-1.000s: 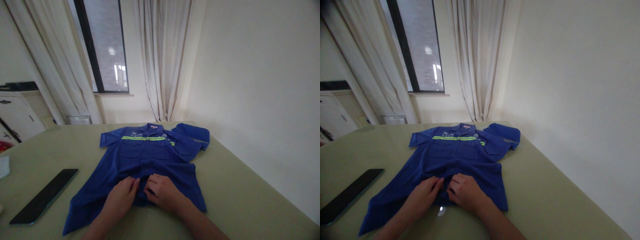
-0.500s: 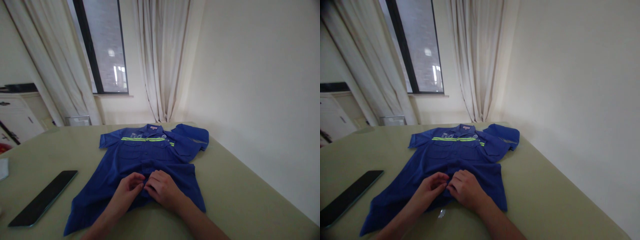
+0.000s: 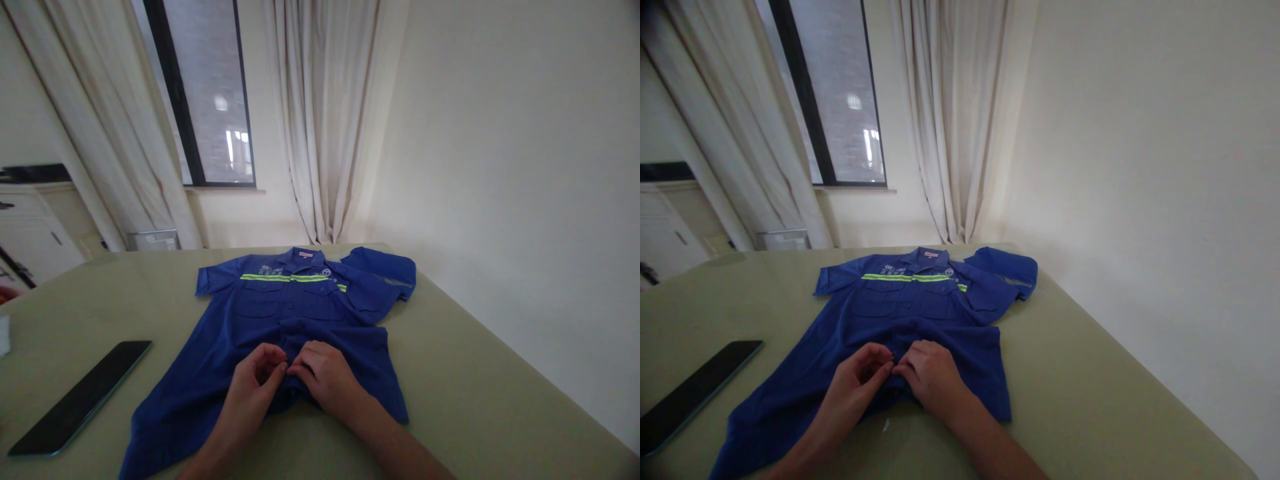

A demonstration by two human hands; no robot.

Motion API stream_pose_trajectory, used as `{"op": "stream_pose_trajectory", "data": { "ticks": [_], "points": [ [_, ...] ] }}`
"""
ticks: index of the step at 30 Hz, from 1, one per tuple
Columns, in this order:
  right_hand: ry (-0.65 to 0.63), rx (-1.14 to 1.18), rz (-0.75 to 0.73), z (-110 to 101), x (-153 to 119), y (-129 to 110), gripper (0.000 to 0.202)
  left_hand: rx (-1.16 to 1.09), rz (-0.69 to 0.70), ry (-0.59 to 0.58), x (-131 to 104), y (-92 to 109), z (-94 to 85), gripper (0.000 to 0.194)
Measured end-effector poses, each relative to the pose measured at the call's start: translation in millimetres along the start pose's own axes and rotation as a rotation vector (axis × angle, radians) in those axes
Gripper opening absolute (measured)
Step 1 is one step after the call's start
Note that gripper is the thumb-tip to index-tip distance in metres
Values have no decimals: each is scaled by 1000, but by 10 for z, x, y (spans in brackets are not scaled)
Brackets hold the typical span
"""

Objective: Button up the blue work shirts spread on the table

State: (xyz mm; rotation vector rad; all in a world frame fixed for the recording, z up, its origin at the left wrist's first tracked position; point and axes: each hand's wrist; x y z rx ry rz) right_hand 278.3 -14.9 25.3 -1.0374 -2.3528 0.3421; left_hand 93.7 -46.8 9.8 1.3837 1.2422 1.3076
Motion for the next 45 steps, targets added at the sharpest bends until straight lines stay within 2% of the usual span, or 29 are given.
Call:
{"op": "stream_pose_trajectory", "data": {
  "ticks": [5, 11, 13, 17, 22, 28, 34, 39, 45],
  "points": [
    [-26, -51, 7, -11, -4, -40, 14, 6, 26, 5, -17, 8, 6, 19],
    [-2, -257, -37, 81, -11, -75, 18, -6, 19, 4, -22, -46, -27, 21],
    [29, -244, -75, 100, -12, -61, 21, -22, 15, 10, -7, -53, -48, 23],
    [93, -73, -98, 92, -6, 1, 27, -58, -14, 31, 46, -32, -94, 32],
    [78, -27, -80, 81, -3, 29, 30, -64, -128, -29, 102, 14, -144, 43],
    [94, -22, -85, 54, -19, -7, 27, 225, -96, -204, 95, 19, -190, 44],
    [50, 84, -146, -9, -17, 30, 10, 238, -23, -124, 36, 48, -121, 41],
    [12, -78, -164, 5, -18, 7, 9, 375, 43, -90, -75, 132, -56, 31],
    [-3, -276, -173, 44, -22, -49, 14, 438, 95, -68, -113, 90, -62, 26]
  ]
}}
Point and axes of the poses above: each hand's wrist, its own x-axis towards the middle knuckle, its own z-axis out of the palm, y = z × x, and after that the axes turned 5 degrees about -x, right-handed
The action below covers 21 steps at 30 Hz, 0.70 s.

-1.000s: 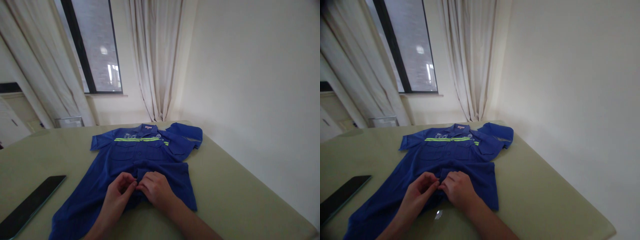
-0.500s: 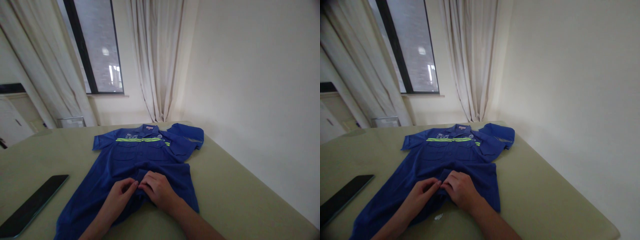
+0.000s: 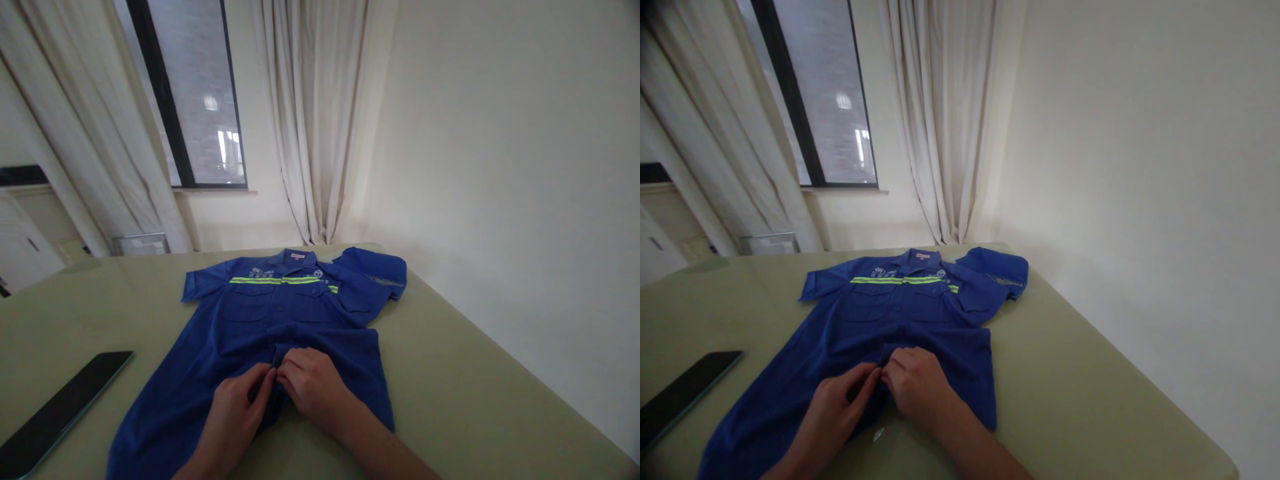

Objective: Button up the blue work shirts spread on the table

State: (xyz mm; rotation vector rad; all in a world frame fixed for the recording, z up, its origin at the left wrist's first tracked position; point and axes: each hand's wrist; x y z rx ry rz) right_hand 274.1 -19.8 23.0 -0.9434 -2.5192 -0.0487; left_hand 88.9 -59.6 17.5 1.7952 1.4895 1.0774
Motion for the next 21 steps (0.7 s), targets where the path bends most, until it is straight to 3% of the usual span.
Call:
{"op": "stream_pose_trajectory", "data": {
  "ticks": [12, 18, 21],
  "points": [
    [8, -40, 12, 14, -16, -63, 16, -12, -13, 8, -46, -56, 28, 28],
    [-20, 200, 137, 7, -9, -19, 12, -75, -47, -13, -52, 7, 42, 31],
    [37, 286, 178, -58, 5, 9, 16, -189, -110, -66, -20, 64, -16, 38]
  ]
}}
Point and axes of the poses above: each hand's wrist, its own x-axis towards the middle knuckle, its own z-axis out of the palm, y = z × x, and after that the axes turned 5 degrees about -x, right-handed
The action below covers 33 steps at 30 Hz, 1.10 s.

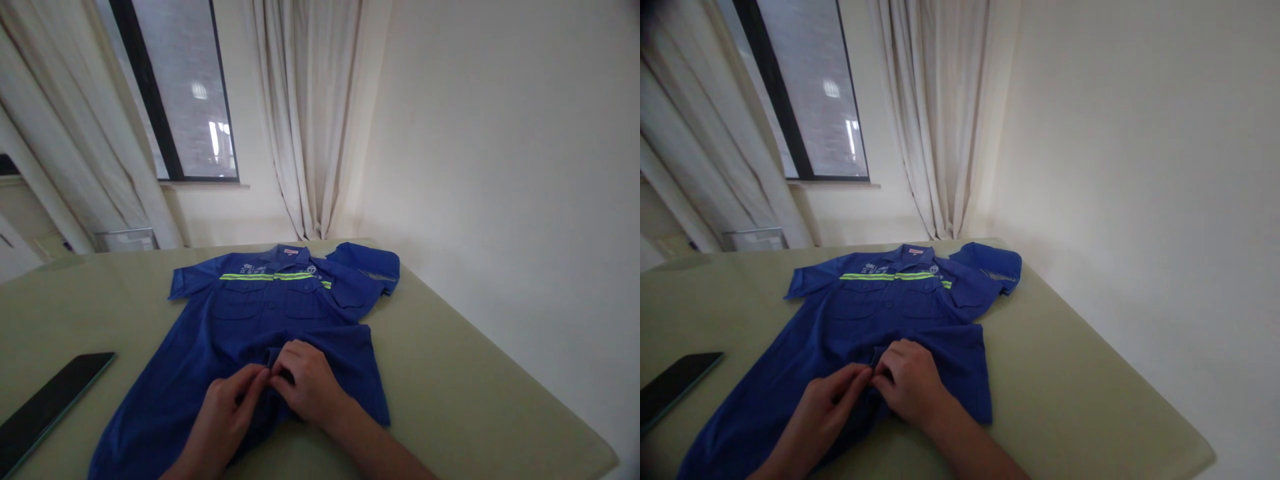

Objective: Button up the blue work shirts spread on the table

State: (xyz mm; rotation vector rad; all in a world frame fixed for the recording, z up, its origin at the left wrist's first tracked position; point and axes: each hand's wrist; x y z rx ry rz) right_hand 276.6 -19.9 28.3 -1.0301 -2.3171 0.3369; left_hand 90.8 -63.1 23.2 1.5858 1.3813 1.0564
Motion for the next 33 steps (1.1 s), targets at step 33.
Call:
{"op": "stream_pose_trajectory", "data": {
  "ticks": [33],
  "points": [
    [-65, -153, -103, -1, -21, 6, 15, -556, -387, -40, 200, -29, -193, 59]
  ]
}}
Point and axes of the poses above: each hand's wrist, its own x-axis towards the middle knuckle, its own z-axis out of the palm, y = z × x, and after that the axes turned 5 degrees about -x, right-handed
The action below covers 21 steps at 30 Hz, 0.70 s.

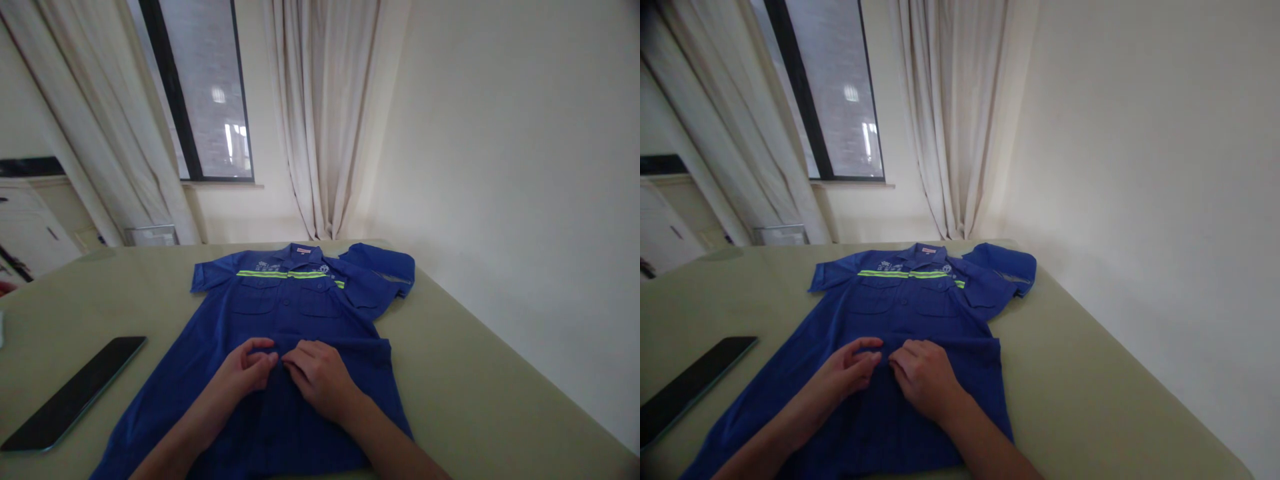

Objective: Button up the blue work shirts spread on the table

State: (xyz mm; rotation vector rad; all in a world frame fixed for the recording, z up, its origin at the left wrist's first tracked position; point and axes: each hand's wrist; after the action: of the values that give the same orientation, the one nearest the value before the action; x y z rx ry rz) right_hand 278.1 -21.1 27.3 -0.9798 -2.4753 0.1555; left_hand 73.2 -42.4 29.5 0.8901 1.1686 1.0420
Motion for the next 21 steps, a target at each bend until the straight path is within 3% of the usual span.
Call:
{"op": "stream_pose_trajectory", "data": {
  "ticks": [3, 6, 12, 21],
  "points": [
    [-12, 40, -1, 6, 6, 7, 16, -82, -14, 87, 4, -47, 59, 72],
    [-30, 73, -7, 6, 10, 15, 16, -120, -4, 102, 38, -121, 63, 75],
    [-3, 6, -1, 38, 5, -6, 18, -238, -121, 69, 41, -171, 61, 53],
    [38, -50, -82, 31, -1, -27, 16, 33, 51, 127, 42, -192, 59, 47]
  ]
}}
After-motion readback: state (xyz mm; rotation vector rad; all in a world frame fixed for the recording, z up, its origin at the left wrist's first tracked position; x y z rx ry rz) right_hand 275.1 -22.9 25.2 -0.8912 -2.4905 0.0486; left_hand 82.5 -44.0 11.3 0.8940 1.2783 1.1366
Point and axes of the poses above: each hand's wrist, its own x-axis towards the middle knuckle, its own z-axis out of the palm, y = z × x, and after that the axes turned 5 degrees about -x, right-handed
